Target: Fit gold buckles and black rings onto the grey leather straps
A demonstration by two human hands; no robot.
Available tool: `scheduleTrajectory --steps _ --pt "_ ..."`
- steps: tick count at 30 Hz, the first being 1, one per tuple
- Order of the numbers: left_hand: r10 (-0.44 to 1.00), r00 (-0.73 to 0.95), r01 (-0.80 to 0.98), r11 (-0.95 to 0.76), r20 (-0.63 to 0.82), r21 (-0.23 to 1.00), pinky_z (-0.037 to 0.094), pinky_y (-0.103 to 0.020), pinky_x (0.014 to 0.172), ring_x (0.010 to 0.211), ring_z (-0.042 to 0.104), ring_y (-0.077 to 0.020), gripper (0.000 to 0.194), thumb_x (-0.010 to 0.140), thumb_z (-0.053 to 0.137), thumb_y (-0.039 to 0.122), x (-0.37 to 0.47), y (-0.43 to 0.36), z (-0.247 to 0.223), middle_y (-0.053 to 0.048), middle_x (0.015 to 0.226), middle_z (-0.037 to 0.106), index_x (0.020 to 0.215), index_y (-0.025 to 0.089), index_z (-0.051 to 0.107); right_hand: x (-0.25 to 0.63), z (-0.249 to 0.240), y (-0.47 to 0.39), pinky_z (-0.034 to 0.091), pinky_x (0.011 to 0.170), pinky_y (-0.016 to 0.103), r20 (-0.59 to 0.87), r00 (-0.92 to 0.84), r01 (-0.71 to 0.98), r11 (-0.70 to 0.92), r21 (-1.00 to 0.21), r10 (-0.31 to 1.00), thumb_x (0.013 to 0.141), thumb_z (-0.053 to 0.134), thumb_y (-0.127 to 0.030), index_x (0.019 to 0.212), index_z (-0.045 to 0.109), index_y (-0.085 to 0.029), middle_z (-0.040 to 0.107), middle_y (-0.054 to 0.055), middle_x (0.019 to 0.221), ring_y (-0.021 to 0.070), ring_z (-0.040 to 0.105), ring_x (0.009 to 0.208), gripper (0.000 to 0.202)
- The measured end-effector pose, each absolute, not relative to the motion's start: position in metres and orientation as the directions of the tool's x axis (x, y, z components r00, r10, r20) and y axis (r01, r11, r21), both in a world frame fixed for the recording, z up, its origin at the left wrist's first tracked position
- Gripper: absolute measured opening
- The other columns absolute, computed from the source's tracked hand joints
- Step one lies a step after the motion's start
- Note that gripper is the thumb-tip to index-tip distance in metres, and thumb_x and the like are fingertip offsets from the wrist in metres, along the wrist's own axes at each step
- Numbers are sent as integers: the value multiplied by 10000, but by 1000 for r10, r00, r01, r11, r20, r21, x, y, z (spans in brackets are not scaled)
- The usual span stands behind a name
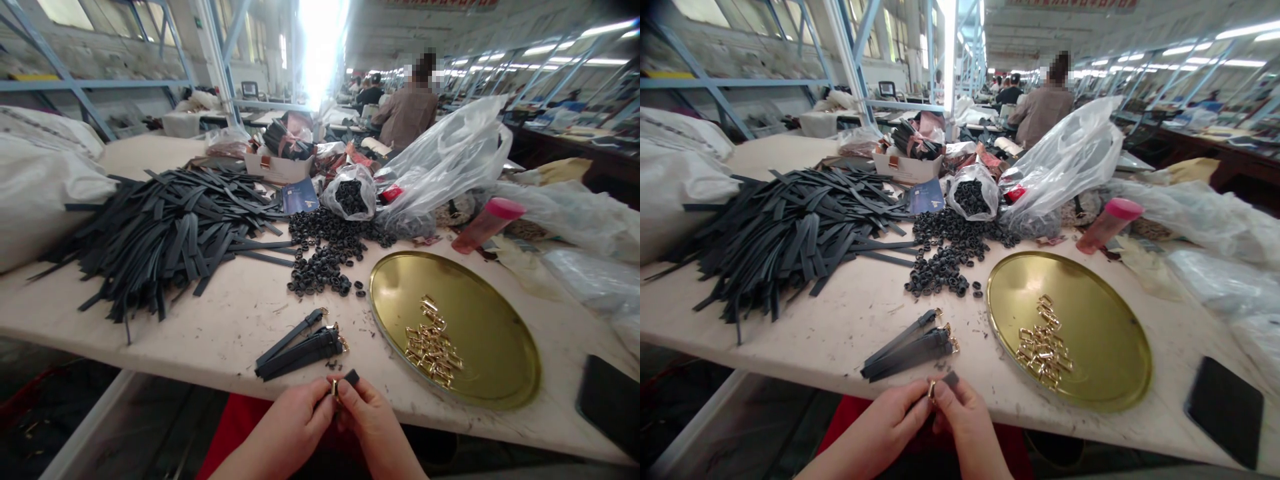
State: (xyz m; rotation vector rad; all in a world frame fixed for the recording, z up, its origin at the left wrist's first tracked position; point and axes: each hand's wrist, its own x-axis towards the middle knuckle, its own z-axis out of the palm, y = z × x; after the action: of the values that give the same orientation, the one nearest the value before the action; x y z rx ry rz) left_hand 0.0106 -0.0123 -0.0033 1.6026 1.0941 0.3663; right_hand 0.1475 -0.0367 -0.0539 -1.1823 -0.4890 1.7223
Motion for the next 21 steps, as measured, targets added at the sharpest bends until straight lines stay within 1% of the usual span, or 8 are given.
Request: scheduleTrajectory --steps 3,5,9,14,16,18,20,21 --pt "828 454 385 153 -330 910 388 -215 651 710 501 -128 110 785 421 211 12 -17 -6 8 753 568 791 172 523 143 -53 -41 455 611 232 -354 -12 -311 -340 -887 935 670 693 -355 804 667 -167 641 4 696 136 558 651 232" --pt "814 420 355 260 -401 898 376 -191 541 590 468 -99 71 767 429 212 12 -21 -10 35 656 522 782 173 486 142 -52 -43 458 679 272 -312 -3 -284 -300 -911 950 673 685 -358 802 652 -180 654 14 749 174 572 730 223" --pt "737 467 235 428 -488 873 226 -162 330 328 311 -44 170 810 348 340 11 -26 -17 83 503 449 775 187 412 141 -50 -48 440 593 246 -342 -6 -323 -325 -889 940 715 642 -370 759 605 -190 611 -18 666 136 545 613 189" --pt "729 443 131 522 -521 842 235 -147 300 299 369 -25 181 745 415 356 15 -31 -16 51 573 519 744 176 421 140 -46 -50 399 503 217 -408 -74 -460 -394 -796 910 780 569 -366 736 529 -197 527 -51 560 100 490 496 179" --pt "740 419 117 530 -526 840 223 -143 302 297 362 -19 170 734 426 341 17 -33 -14 55 561 514 731 171 427 139 -44 -52 399 495 223 -405 -89 -444 -400 -802 910 802 533 -366 741 512 -201 514 -53 557 101 482 479 178" --pt "750 398 113 532 -529 839 204 -143 301 292 347 -16 161 730 427 331 18 -35 -15 60 538 504 712 171 423 141 -42 -56 405 505 231 -335 -18 -300 -325 -897 942 816 510 -356 727 518 -198 517 -41 577 110 488 500 182" --pt "752 397 112 530 -526 841 203 -144 306 298 342 -17 163 731 430 332 19 -38 -17 60 530 504 689 176 411 144 -40 -62 417 547 243 -126 68 -39 -124 -992 990 810 516 -321 715 553 -196 544 -15 626 130 513 568 161" --pt "757 395 117 520 -520 846 209 -146 309 302 342 -20 169 735 430 336 19 -40 -18 59 530 503 678 179 406 146 -39 -64 424 582 251 9 74 94 2 -996 997 803 524 -296 728 577 -197 564 1 664 142 528 615 135"
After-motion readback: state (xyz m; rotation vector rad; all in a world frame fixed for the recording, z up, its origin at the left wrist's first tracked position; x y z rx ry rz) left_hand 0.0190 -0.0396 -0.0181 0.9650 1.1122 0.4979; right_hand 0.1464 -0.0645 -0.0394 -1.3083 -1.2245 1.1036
